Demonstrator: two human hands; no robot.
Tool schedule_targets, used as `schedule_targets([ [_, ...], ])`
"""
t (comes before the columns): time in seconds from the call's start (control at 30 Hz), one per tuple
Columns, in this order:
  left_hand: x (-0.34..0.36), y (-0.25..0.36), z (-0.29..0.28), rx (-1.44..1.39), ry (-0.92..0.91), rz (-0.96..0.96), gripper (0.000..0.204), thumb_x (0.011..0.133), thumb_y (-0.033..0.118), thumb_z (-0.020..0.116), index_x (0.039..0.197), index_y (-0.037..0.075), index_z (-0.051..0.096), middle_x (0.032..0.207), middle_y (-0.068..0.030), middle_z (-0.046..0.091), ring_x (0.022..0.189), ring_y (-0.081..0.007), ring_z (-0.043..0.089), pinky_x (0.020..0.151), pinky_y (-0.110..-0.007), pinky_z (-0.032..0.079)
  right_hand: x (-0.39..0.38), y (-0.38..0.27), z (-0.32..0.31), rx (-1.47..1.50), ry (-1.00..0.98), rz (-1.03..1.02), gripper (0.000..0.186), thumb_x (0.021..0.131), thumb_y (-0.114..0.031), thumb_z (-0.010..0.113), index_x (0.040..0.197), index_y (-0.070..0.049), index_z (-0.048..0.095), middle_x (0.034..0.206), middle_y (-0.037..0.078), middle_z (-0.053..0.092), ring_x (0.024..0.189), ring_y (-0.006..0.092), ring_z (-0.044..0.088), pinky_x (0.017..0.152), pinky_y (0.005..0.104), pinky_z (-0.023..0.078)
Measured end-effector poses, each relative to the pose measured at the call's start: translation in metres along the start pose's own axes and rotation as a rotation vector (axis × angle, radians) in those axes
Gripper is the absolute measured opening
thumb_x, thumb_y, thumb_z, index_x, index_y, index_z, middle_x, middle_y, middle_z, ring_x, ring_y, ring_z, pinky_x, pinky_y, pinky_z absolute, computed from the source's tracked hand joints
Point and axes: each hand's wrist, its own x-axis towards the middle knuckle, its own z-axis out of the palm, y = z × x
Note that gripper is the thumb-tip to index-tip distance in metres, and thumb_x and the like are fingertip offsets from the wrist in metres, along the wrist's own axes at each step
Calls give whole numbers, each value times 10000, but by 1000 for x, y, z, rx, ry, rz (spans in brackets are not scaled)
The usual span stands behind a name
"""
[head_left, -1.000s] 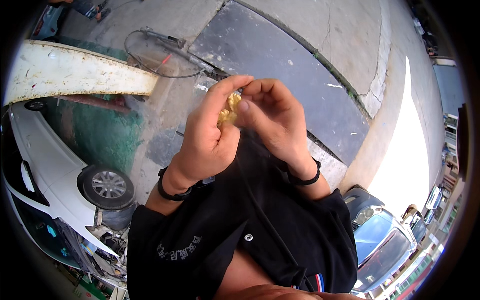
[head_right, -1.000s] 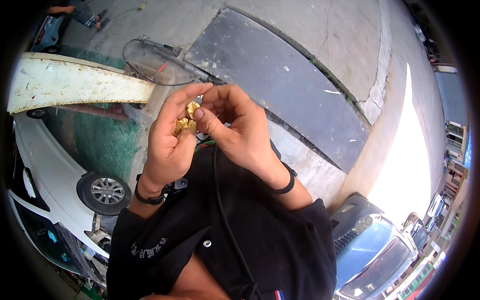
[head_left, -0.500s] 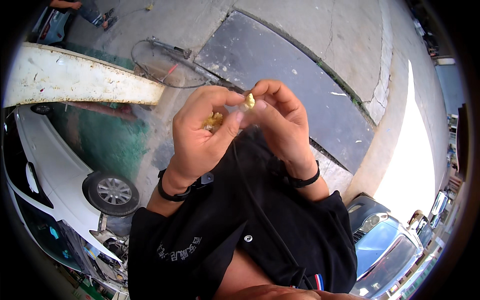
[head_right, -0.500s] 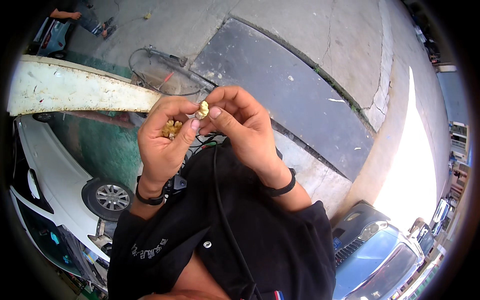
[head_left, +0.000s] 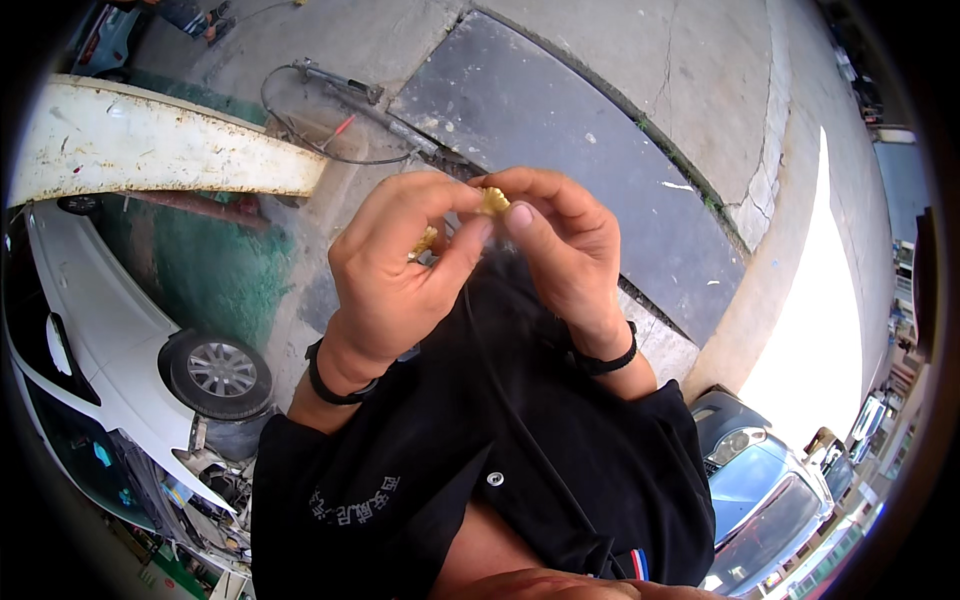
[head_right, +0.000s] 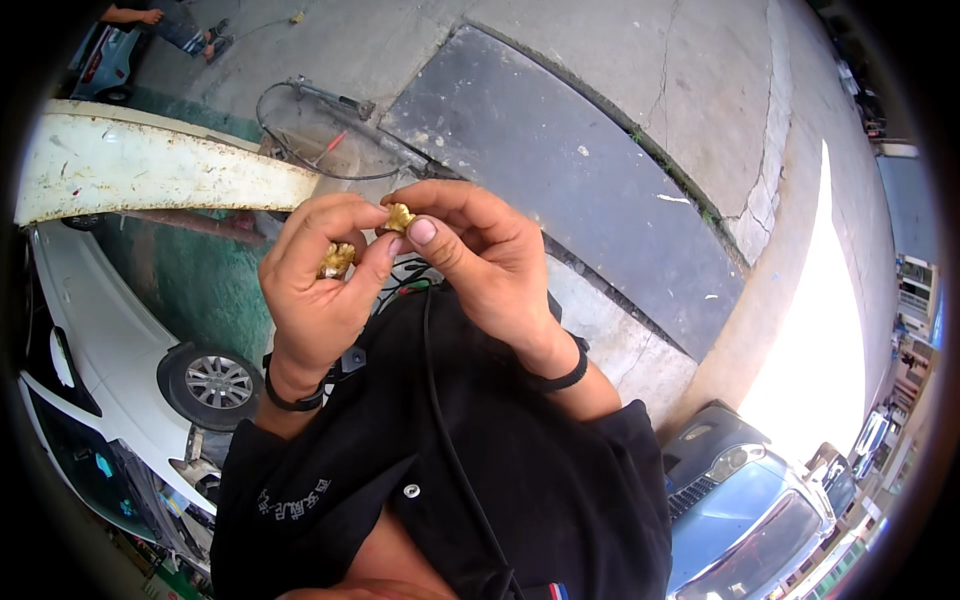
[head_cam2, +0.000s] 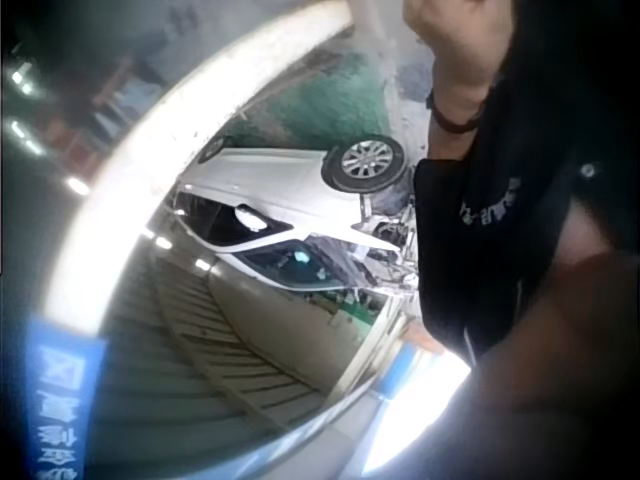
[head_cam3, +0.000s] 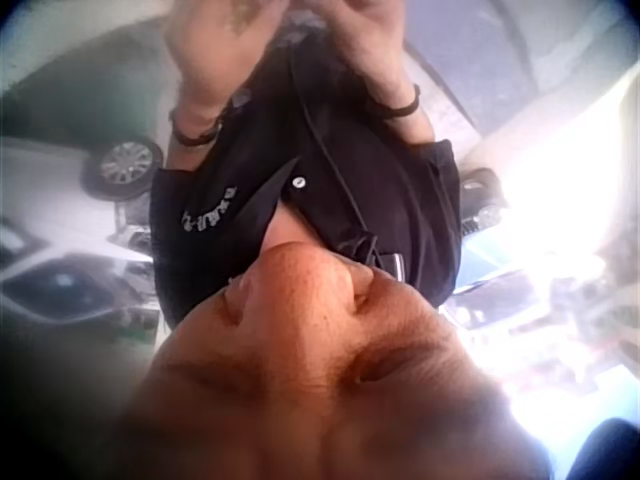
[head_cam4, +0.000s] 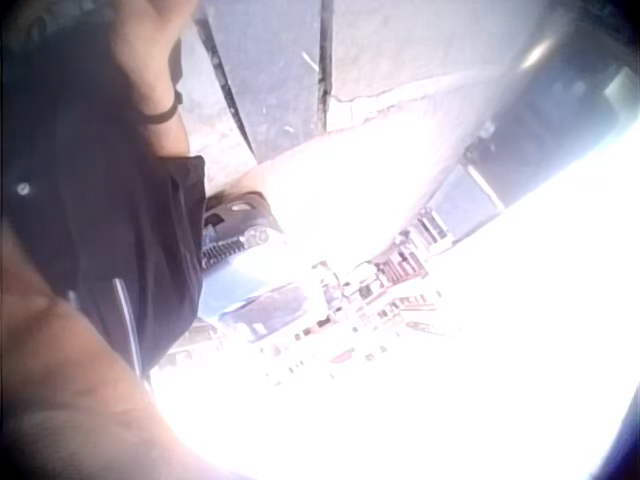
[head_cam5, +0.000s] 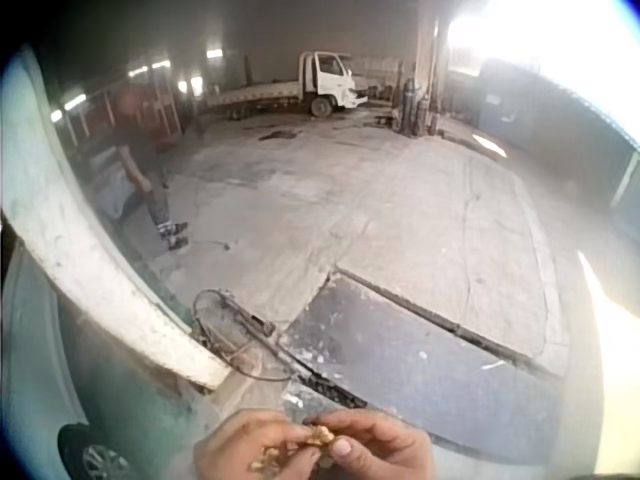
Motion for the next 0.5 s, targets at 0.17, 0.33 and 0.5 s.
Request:
schedule_targets([
  [0.17,3,0,3,191,28,183,189,784,-68,785,931,32,721,875,-61,705,652,-174,666,511,-286,515,1,-3,-1,-45,24,-14,254,998,-43,676,1234,47,653,1131,112,722,1042,157,687,907,299,577],
  [0.33,2,-1,4,227,34,188,168,768,-67,776,871,35,692,817,-63,683,607,-178,651,509,-292,502,-3,-8,0,-199,65,34,203,983,2,661,1180,39,696,1147,132,726,1064,178,676,938,321,550],
  [0.5,-2,-3,6,231,44,163,165,764,-65,762,859,35,672,811,-64,677,593,-181,645,505,-294,508,0,-6,-1,-313,40,-38,182,966,42,660,1137,44,721,1148,152,731,1076,200,678,956,335,542],
])
